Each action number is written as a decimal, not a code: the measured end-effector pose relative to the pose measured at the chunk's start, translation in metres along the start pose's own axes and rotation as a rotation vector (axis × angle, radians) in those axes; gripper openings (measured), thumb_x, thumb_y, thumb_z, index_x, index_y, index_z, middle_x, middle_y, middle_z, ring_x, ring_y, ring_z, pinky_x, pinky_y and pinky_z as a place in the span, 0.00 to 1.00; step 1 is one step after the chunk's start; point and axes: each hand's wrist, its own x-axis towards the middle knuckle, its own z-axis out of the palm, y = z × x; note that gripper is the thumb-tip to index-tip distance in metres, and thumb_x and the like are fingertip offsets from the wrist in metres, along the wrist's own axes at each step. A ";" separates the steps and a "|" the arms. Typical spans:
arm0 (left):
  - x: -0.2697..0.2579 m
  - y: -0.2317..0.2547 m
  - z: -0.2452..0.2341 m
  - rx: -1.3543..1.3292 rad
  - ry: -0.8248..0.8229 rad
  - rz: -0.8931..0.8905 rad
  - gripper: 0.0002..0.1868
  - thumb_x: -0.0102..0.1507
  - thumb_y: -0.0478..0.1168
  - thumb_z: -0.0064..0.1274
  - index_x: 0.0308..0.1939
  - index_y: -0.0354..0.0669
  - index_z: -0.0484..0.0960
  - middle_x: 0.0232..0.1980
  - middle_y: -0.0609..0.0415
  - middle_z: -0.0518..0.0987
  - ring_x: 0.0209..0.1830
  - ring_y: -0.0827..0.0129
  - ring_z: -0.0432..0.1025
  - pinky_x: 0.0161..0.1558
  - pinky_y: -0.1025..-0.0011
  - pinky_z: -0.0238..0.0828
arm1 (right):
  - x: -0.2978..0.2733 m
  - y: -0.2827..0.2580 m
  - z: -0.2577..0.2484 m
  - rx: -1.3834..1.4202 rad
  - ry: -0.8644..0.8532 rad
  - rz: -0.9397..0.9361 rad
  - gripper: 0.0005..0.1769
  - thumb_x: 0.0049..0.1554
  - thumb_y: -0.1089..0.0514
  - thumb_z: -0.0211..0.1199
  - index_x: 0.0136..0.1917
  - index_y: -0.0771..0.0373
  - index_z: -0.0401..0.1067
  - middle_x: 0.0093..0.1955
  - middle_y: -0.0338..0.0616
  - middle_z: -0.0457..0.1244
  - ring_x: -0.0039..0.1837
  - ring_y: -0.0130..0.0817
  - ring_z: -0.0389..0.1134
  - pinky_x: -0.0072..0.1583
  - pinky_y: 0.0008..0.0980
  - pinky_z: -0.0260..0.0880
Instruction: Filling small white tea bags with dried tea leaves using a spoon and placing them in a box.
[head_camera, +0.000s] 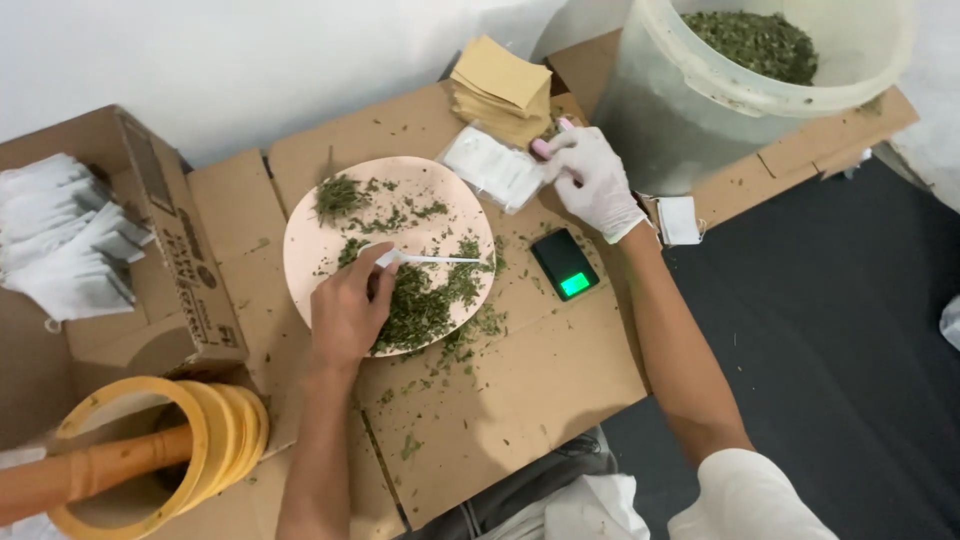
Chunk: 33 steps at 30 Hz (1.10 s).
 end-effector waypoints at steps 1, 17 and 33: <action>0.001 0.000 0.001 -0.001 -0.002 0.001 0.14 0.76 0.38 0.57 0.64 0.41 0.85 0.29 0.49 0.85 0.24 0.61 0.79 0.25 0.61 0.78 | 0.004 -0.008 -0.004 -0.001 -0.001 0.002 0.15 0.55 0.62 0.68 0.42 0.36 0.83 0.58 0.21 0.72 0.61 0.34 0.71 0.68 0.36 0.73; -0.001 0.000 0.001 0.038 -0.026 -0.035 0.15 0.75 0.41 0.57 0.66 0.46 0.84 0.33 0.51 0.87 0.25 0.66 0.79 0.25 0.65 0.78 | -0.002 0.000 0.009 -0.132 -0.285 -0.068 0.11 0.52 0.52 0.83 0.47 0.47 0.82 0.61 0.32 0.68 0.70 0.40 0.70 0.78 0.47 0.66; -0.001 0.000 0.001 0.013 -0.051 -0.066 0.15 0.76 0.41 0.56 0.66 0.46 0.84 0.36 0.49 0.88 0.30 0.64 0.82 0.29 0.61 0.80 | 0.000 -0.021 -0.016 0.155 -0.291 0.262 0.06 0.64 0.55 0.72 0.50 0.40 0.83 0.55 0.21 0.75 0.60 0.29 0.77 0.67 0.32 0.74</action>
